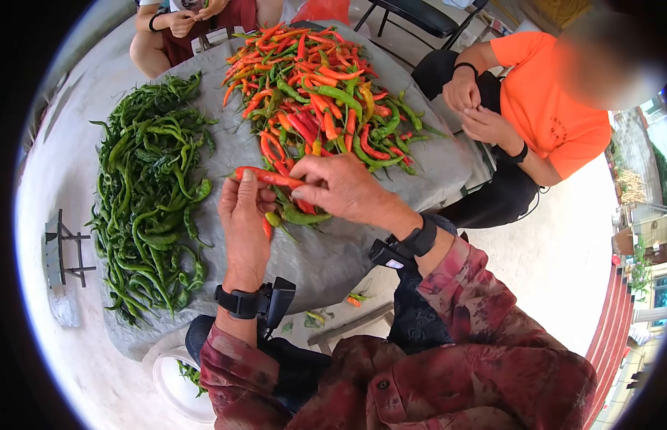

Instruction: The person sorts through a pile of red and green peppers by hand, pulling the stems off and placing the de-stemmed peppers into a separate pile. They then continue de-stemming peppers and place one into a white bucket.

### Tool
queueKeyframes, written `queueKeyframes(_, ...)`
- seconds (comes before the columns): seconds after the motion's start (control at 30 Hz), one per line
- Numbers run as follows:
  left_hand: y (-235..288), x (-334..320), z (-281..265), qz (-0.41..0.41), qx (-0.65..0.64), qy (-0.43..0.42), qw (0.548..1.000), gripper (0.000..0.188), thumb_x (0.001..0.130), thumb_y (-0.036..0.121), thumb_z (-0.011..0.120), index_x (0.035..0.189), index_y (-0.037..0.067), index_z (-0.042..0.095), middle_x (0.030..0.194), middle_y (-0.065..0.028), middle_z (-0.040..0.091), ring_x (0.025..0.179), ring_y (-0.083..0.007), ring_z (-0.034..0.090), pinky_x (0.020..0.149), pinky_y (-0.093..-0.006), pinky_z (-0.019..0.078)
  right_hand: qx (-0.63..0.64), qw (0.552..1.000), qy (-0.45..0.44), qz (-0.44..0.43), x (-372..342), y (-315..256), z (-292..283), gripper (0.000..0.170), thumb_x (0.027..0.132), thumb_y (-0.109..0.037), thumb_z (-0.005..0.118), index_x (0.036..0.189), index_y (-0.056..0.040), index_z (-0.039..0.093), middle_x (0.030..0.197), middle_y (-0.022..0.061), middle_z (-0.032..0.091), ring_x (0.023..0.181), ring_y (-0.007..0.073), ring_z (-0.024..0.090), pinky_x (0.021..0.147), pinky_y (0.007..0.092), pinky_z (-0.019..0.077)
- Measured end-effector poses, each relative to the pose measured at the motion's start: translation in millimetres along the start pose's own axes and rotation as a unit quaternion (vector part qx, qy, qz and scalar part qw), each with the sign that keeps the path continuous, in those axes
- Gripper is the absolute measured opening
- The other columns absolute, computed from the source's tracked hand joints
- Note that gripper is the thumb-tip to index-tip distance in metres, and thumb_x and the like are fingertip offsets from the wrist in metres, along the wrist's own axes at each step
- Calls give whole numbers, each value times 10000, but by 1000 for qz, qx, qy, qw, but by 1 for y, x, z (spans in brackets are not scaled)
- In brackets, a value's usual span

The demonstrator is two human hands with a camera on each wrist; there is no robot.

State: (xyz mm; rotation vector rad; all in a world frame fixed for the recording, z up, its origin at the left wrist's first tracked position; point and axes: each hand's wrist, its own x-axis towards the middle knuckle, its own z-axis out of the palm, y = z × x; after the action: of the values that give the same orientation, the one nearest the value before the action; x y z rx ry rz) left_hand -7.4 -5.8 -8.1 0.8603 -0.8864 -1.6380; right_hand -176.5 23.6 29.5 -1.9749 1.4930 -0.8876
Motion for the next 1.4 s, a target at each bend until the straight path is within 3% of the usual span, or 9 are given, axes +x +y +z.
queueKeyframes(0.03,1,1,-1,11,-5,27,1000,197,931,260,530,945,67,560,811,-14,606,681,-80,542,603,-217,428,3,1000,29,11,2,5,-4,153,770,-187,654,820,-58,588,691,113,621,634,292,622,575,392,473)
queueKeyframes(0.17,6,3,-1,-19,-29,29,999,203,934,266,523,936,65,551,806,-24,604,676,-91,546,596,-222,429,-127,973,192,34,8,32,-19,219,772,-239,664,791,-41,571,692,145,620,648,324,622,591,420,485)
queueKeyframes(0.3,-1,2,0,-54,46,-27,997,223,933,272,517,893,55,541,784,-20,591,651,-87,535,572,-223,427,-315,934,94,138,9,46,-21,364,780,-381,640,746,-26,566,626,162,588,644,349,612,593,446,476)
queueKeyframes(0.57,-13,-2,4,-79,145,-88,982,176,930,238,506,954,74,565,794,3,587,660,-65,527,578,-213,424,-306,940,132,72,9,71,-9,246,767,-270,571,654,-52,562,616,150,587,609,342,613,540,440,499)
queueKeyframes(0.77,-5,-13,21,-59,150,-64,985,195,939,195,468,1033,48,553,806,-5,586,683,-64,523,609,-215,420,-136,983,82,97,-4,58,-27,298,780,-274,629,644,-21,548,561,138,536,533,295,560,494,397,412)
queueKeyframes(0.97,-12,-10,10,-67,141,-122,980,269,951,272,474,1086,48,533,835,-12,578,700,-88,524,623,-228,416,125,992,-8,7,-19,34,-45,315,854,-296,612,689,-39,534,551,-9,514,502,82,478,469,301,355)
queueKeyframes(1.1,-8,-21,21,-68,88,-115,987,277,940,304,505,1020,40,539,853,-10,570,741,-95,534,654,-241,426,174,983,-45,-21,-26,22,-24,286,830,-240,626,675,-30,510,533,25,480,497,115,496,475,319,352)
queueKeyframes(1.17,-8,-21,21,-69,103,-91,988,274,943,304,503,1016,43,544,871,-4,570,781,-95,538,681,-248,431,96,991,-66,-64,-28,22,-11,228,727,-217,659,666,-29,544,596,108,558,544,243,549,513,357,399)
queueKeyframes(1.4,-15,-13,8,-54,114,-133,983,274,941,259,511,1082,26,545,967,-22,591,862,-105,557,744,-253,449,79,986,-77,-122,-30,20,10,192,687,-209,660,678,-42,566,620,115,575,604,296,580,539,379,425)
